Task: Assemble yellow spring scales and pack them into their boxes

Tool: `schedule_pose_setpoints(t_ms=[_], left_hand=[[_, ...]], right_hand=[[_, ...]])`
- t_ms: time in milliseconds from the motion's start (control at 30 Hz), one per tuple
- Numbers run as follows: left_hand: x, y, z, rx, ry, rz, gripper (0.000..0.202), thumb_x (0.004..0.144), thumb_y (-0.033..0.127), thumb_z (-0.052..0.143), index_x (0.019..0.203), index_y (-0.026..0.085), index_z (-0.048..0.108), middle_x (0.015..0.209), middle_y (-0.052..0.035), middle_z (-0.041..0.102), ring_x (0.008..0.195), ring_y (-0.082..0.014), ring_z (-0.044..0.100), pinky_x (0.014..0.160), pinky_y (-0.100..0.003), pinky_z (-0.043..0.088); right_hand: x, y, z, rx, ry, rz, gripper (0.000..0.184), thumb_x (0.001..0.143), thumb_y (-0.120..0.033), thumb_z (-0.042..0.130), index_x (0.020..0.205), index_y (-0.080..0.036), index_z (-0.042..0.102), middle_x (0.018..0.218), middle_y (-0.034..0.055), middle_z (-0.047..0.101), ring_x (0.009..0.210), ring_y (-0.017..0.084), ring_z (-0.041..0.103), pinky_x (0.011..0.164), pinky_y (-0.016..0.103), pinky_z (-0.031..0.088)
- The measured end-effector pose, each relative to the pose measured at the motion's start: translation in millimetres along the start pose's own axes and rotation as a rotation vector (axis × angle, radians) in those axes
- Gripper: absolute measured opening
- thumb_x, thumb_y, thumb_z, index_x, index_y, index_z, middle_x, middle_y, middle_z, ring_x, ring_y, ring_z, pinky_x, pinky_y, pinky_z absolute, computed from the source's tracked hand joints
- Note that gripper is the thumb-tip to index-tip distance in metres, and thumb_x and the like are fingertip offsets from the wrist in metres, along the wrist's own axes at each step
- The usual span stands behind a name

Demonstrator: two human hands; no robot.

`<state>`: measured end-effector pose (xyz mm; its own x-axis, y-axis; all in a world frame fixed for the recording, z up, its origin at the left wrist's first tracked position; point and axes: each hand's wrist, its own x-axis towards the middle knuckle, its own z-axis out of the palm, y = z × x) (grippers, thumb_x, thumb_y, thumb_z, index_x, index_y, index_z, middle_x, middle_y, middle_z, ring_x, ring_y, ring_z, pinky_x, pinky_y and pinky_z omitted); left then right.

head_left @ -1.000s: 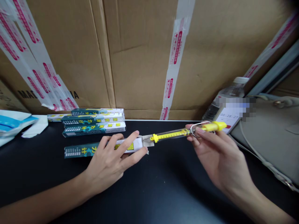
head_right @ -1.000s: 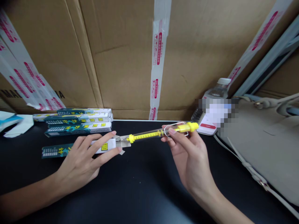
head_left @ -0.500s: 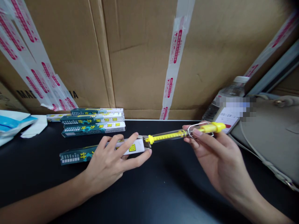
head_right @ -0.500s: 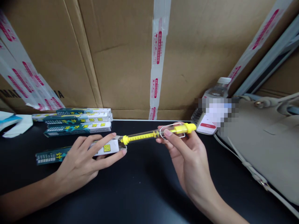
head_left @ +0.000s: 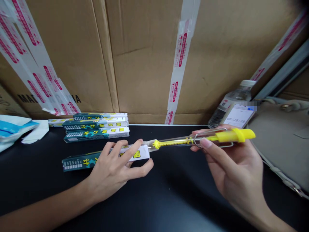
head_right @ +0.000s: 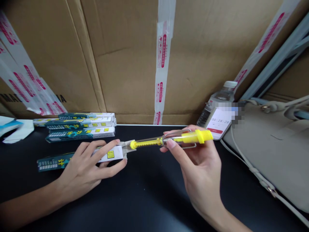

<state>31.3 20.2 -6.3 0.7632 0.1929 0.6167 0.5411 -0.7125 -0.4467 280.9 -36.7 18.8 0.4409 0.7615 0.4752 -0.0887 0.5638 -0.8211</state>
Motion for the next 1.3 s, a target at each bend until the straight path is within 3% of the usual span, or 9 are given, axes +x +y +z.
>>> schedule_pose_setpoints(t_ms=[267, 633, 800, 933, 1133, 1300], left_hand=[[0, 1, -1.0, -0.005, -0.014, 0.008, 0.067, 0.076, -0.008, 0.064, 0.121, 0.041, 0.061, 0.132, -0.0115, 0.057, 0.094, -0.0298, 0.059, 0.069, -0.039, 0.042], [2, 1, -1.5, -0.019, 0.024, 0.051, 0.068, 0.076, -0.008, 0.065, 0.122, 0.041, 0.061, 0.131, -0.0123, 0.059, 0.095, -0.029, 0.061, 0.07, -0.039, 0.046], [1, 0, -1.5, -0.004, 0.022, 0.065, 0.068, 0.077, -0.005, 0.066, 0.125, 0.043, 0.06, 0.133, -0.0115, 0.059, 0.096, -0.0288, 0.062, 0.072, -0.039, 0.048], [0, 0, -1.4, -0.037, 0.013, 0.071, 0.063, 0.082, -0.002, 0.066, 0.127, 0.042, 0.059, 0.131, -0.0123, 0.06, 0.096, -0.0264, 0.064, 0.074, -0.038, 0.051], [2, 0, 1.1, -0.046, 0.027, 0.086, 0.058, 0.086, 0.004, 0.067, 0.131, 0.04, 0.057, 0.12, -0.0129, 0.065, 0.094, -0.0226, 0.066, 0.075, -0.034, 0.052], [2, 1, -1.3, -0.039, 0.013, 0.095, 0.059, 0.086, 0.004, 0.068, 0.13, 0.041, 0.057, 0.119, -0.0132, 0.066, 0.093, -0.0232, 0.067, 0.073, -0.034, 0.051]], right_hand=[[-9, -1, 1, -0.078, -0.048, -0.029, 0.031, 0.08, -0.016, 0.079, 0.103, -0.025, 0.059, 0.095, 0.0032, 0.076, 0.074, 0.015, 0.072, 0.068, 0.023, 0.063], [-6, 5, 0, 0.1, -0.089, 0.23, 0.029, 0.08, -0.019, 0.08, 0.102, -0.023, 0.062, 0.098, 0.0044, 0.077, 0.082, 0.015, 0.073, 0.074, 0.023, 0.062], [-12, 11, 3, 0.109, -0.196, 0.35, 0.031, 0.081, -0.02, 0.08, 0.104, -0.025, 0.06, 0.103, 0.0038, 0.078, 0.08, 0.013, 0.073, 0.08, 0.026, 0.061], [-20, 18, 6, 0.07, -0.255, 0.422, 0.031, 0.081, -0.023, 0.08, 0.102, -0.025, 0.058, 0.109, 0.0031, 0.076, 0.095, 0.016, 0.072, 0.087, 0.031, 0.06], [-21, 24, 6, -0.06, -0.283, 0.417, 0.027, 0.082, -0.032, 0.08, 0.101, -0.024, 0.062, 0.086, -0.0046, 0.066, 0.069, 0.009, 0.064, 0.07, 0.021, 0.056], [-22, 26, 6, 0.053, -0.374, 0.525, 0.024, 0.094, -0.044, 0.062, 0.106, -0.023, 0.062, 0.084, -0.0021, 0.063, 0.066, 0.01, 0.062, 0.066, 0.025, 0.055]])
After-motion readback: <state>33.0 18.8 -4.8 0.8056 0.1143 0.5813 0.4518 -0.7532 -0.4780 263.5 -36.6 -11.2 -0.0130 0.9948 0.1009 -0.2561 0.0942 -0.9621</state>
